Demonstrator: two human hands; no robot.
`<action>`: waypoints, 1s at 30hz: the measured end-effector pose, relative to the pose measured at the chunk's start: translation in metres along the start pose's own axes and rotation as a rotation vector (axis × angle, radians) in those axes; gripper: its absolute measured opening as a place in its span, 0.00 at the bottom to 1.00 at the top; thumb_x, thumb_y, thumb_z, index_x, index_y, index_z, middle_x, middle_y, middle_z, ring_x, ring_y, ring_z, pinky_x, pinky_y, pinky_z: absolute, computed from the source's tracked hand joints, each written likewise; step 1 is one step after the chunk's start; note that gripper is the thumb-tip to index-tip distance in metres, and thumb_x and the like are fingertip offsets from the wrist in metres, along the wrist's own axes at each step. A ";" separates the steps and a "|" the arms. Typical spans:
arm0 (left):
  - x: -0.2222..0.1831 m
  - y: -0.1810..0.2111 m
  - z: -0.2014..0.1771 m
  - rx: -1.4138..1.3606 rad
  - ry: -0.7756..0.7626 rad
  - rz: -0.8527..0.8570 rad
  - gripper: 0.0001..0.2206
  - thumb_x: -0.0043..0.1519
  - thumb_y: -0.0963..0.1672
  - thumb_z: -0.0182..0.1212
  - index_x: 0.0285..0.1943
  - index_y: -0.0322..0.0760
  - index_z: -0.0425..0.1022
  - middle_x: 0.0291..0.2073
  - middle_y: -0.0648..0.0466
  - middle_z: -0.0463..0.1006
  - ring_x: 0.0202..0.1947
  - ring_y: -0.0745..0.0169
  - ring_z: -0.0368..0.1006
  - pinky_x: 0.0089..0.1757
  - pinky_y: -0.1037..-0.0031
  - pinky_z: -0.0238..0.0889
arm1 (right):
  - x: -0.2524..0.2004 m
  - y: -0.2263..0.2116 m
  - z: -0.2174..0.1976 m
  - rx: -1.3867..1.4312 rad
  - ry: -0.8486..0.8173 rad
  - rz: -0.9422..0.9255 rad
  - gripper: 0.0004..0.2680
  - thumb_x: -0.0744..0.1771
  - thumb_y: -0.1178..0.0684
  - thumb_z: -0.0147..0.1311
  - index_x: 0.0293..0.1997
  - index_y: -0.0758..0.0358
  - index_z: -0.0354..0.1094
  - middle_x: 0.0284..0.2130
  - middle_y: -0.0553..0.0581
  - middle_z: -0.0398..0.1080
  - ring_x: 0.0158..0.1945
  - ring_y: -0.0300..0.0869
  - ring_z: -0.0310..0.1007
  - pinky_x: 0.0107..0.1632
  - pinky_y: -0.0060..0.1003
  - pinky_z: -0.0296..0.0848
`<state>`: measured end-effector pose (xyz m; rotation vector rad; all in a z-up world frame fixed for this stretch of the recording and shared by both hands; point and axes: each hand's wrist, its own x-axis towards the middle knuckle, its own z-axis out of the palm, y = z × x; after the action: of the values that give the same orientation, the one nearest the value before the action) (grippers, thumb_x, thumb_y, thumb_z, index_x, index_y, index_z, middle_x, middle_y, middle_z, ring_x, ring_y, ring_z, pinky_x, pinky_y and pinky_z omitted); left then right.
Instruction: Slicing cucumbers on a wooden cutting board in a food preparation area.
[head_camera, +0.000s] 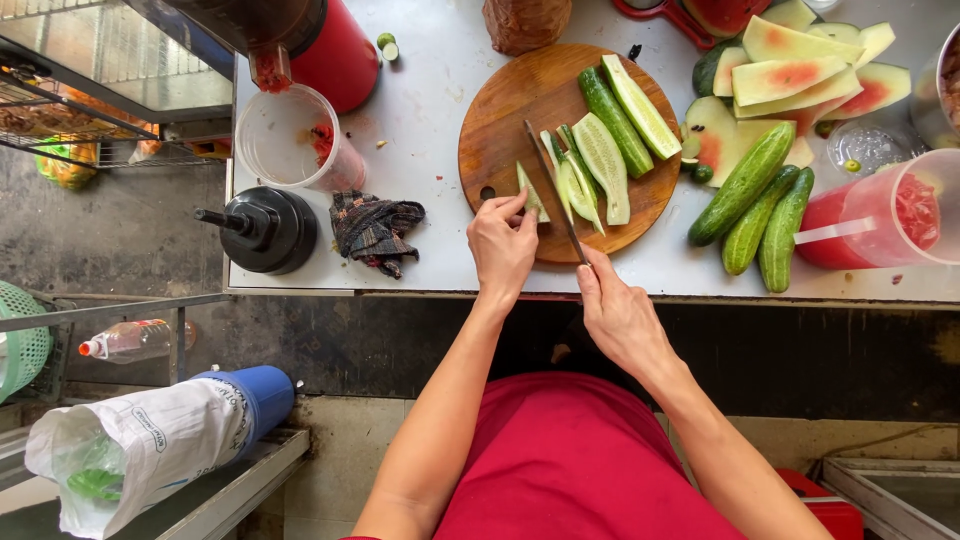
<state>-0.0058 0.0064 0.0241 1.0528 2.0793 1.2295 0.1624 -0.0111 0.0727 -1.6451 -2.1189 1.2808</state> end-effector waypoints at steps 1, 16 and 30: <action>-0.001 -0.002 0.003 -0.017 0.027 -0.005 0.14 0.58 0.40 0.67 0.54 0.33 0.83 0.41 0.47 0.83 0.29 0.59 0.81 0.37 0.70 0.74 | -0.003 0.003 0.000 -0.001 0.037 -0.021 0.17 0.72 0.42 0.36 0.70 0.50 0.56 0.30 0.75 0.75 0.38 0.71 0.74 0.43 0.63 0.70; -0.005 0.000 0.004 -0.103 0.024 0.022 0.14 0.60 0.38 0.62 0.55 0.33 0.80 0.47 0.43 0.81 0.36 0.56 0.84 0.39 0.72 0.78 | -0.013 -0.021 -0.008 -0.058 0.024 0.032 0.18 0.72 0.42 0.37 0.70 0.49 0.57 0.26 0.74 0.74 0.34 0.70 0.75 0.39 0.63 0.70; -0.002 -0.015 0.009 -0.086 0.023 0.048 0.14 0.60 0.38 0.62 0.54 0.33 0.81 0.47 0.46 0.81 0.37 0.57 0.84 0.42 0.72 0.78 | -0.024 -0.008 -0.001 -0.101 -0.037 0.053 0.18 0.71 0.43 0.36 0.70 0.50 0.56 0.26 0.72 0.74 0.34 0.69 0.75 0.40 0.62 0.70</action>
<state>-0.0038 0.0047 0.0070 1.0595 2.0096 1.3484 0.1658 -0.0316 0.0874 -1.7419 -2.2092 1.2475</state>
